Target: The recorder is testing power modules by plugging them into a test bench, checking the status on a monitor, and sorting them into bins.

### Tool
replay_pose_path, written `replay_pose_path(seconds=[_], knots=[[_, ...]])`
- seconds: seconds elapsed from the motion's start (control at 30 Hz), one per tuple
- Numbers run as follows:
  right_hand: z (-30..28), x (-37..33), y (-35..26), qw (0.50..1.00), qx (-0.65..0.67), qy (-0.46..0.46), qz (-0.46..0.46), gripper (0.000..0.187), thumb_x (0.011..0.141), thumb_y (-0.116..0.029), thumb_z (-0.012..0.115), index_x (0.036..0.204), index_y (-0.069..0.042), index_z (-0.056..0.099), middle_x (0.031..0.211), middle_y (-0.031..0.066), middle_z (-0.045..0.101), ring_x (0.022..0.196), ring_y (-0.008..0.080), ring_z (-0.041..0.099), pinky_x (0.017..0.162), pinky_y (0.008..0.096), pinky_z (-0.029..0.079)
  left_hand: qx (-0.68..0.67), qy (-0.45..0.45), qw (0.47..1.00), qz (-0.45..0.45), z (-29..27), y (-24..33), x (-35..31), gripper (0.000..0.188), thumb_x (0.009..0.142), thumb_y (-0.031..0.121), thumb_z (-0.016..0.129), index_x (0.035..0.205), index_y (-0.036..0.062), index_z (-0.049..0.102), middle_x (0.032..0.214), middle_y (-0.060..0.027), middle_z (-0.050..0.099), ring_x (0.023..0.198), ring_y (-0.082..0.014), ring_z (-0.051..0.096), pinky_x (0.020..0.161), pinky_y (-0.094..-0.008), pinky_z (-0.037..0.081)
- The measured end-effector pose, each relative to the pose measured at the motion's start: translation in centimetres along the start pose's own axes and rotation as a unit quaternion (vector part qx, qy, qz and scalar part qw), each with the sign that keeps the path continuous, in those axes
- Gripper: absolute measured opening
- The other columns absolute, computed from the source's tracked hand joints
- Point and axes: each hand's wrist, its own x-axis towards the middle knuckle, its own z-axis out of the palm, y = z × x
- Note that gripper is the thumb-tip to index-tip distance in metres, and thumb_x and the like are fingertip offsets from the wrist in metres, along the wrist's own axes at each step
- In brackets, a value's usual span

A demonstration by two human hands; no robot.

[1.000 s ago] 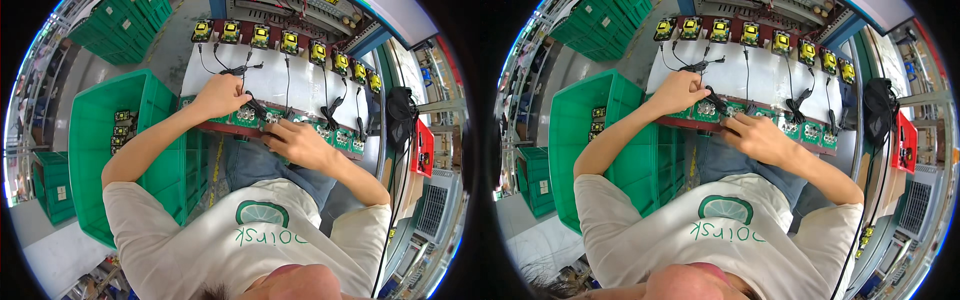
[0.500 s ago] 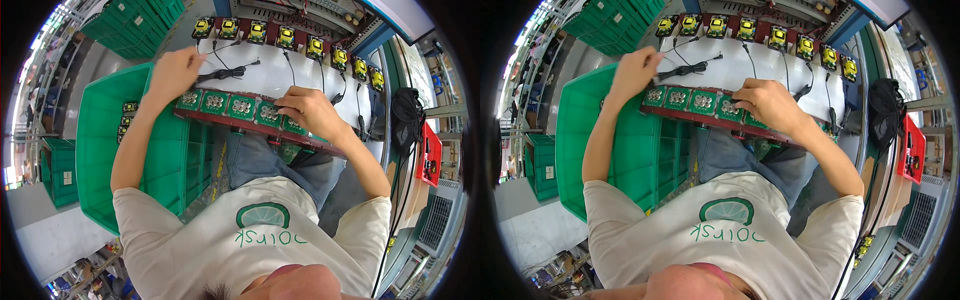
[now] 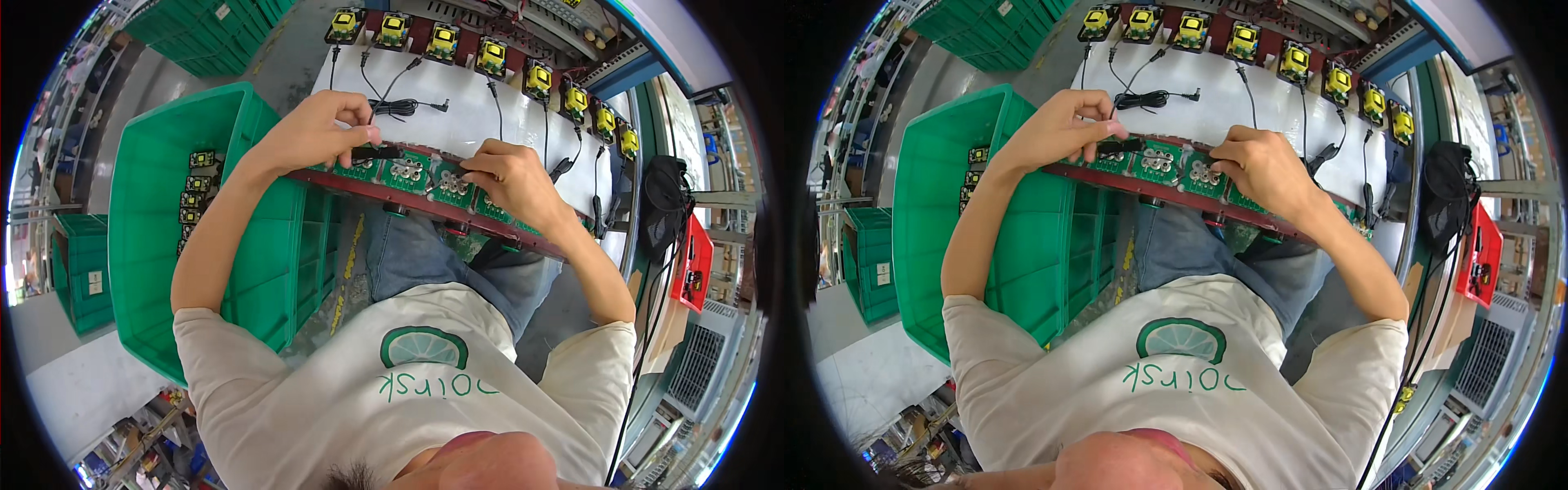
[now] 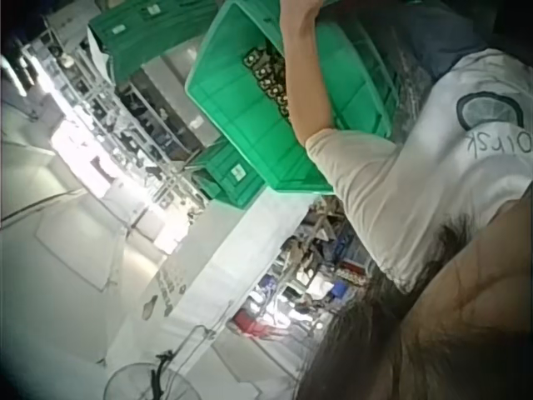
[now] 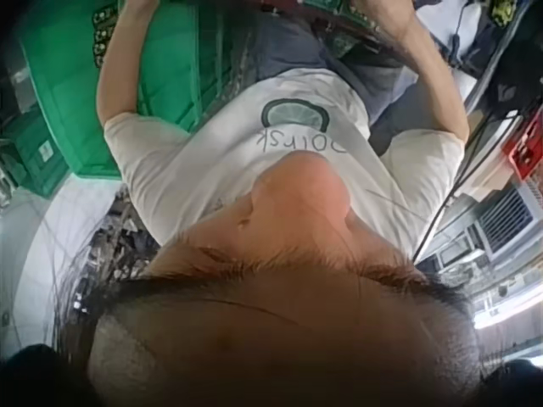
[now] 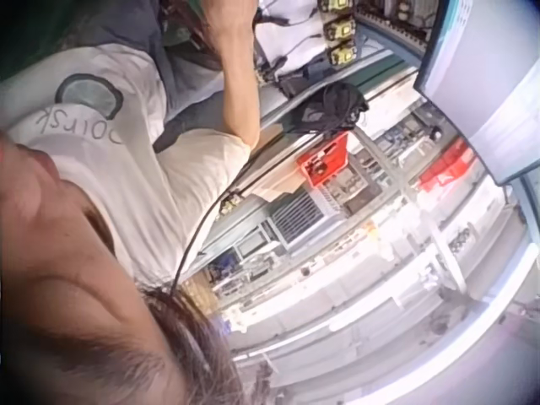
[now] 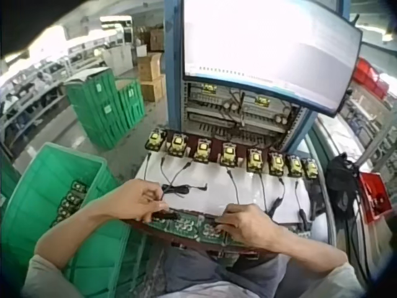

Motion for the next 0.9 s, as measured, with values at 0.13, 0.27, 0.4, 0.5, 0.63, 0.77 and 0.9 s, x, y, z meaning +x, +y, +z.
replay_pose_path(seconds=[0.13,0.27,0.4,0.5,0.63,0.77,0.9], knots=[[-0.2,-0.1,0.0,1.000,0.021,-0.002,0.016,0.017,0.082,0.002,0.077,0.099,0.001,0.078,0.093,0.0098,0.069,0.065,0.0301,0.061,0.065,0.0398,0.051,-0.077,0.006,0.996,-0.051,1.1,0.3,-0.6,0.017,0.107,0.020,0.063,0.101,0.0060,0.057,0.092,-0.0081,0.072,0.059,-0.0112,0.057,0.054,-0.0226,0.042],[-0.5,0.1,-0.5,1.000,-0.005,-0.015,0.022,0.017,0.081,0.003,0.078,0.098,0.001,0.078,0.092,0.0102,0.069,0.065,0.0301,0.061,0.066,0.0395,0.051,-0.098,0.007,0.993,-0.058,1.3,0.2,-0.6,0.016,0.109,0.021,0.061,0.107,0.0067,0.052,0.096,-0.0087,0.073,0.054,-0.0102,0.052,0.050,-0.0226,0.039],[-0.5,0.1,-0.6,0.997,-0.067,-0.029,0.017,0.015,0.081,0.003,0.078,0.096,0.002,0.078,0.089,0.0106,0.068,0.066,0.0314,0.061,0.066,0.0389,0.052,0.012,-0.017,0.999,-0.034,0.9,0.7,-0.3,0.015,0.109,0.019,0.058,0.102,0.0076,0.050,0.078,-0.0042,0.067,0.053,-0.0117,0.046,0.050,-0.0274,0.034],[-0.8,0.8,-0.3,0.993,-0.097,-0.069,0.001,0.015,0.083,0.001,0.078,0.099,0.002,0.079,0.089,0.0102,0.070,0.067,0.0293,0.061,0.066,0.0371,0.052,0.044,-0.013,0.999,0.022,1.5,-0.5,-0.1,0.015,0.109,0.019,0.058,0.102,0.0080,0.051,0.077,-0.0028,0.066,0.055,-0.0112,0.046,0.051,-0.0274,0.033],[-1.6,1.9,-0.8,0.995,-0.046,-0.087,0.008,0.015,0.087,-0.001,0.078,0.102,0.002,0.080,0.088,0.0092,0.072,0.067,0.0249,0.061,0.065,0.0337,0.051,0.075,0.004,0.994,0.079,1.6,-0.7,-0.1,0.013,0.109,0.018,0.058,0.103,0.0083,0.051,0.076,-0.0019,0.065,0.057,-0.0106,0.047,0.053,-0.0275,0.033],[-2.2,3.1,-1.9,0.975,0.203,-0.035,0.082,0.014,0.091,-0.004,0.079,0.104,0.003,0.081,0.086,0.0076,0.074,0.067,0.0181,0.060,0.063,0.0289,0.050,0.064,0.038,0.995,0.073,1.8,-0.4,-0.1,0.012,0.108,0.018,0.059,0.105,0.0079,0.053,0.080,-0.0032,0.066,0.061,-0.0104,0.051,0.056,-0.0276,0.038],[-1.9,4.8,-2.3,0.828,0.465,-0.189,0.249,0.016,0.096,-0.010,0.080,0.104,0.004,0.082,0.081,0.0057,0.075,0.065,0.0110,0.057,0.060,0.0236,0.048,-0.048,0.076,0.984,0.155,1.4,-1.1,0.7,0.012,0.108,0.017,0.061,0.113,0.0063,0.058,0.099,-0.0027,0.073,0.069,-0.0078,0.056,0.062,-0.0238,0.043]])
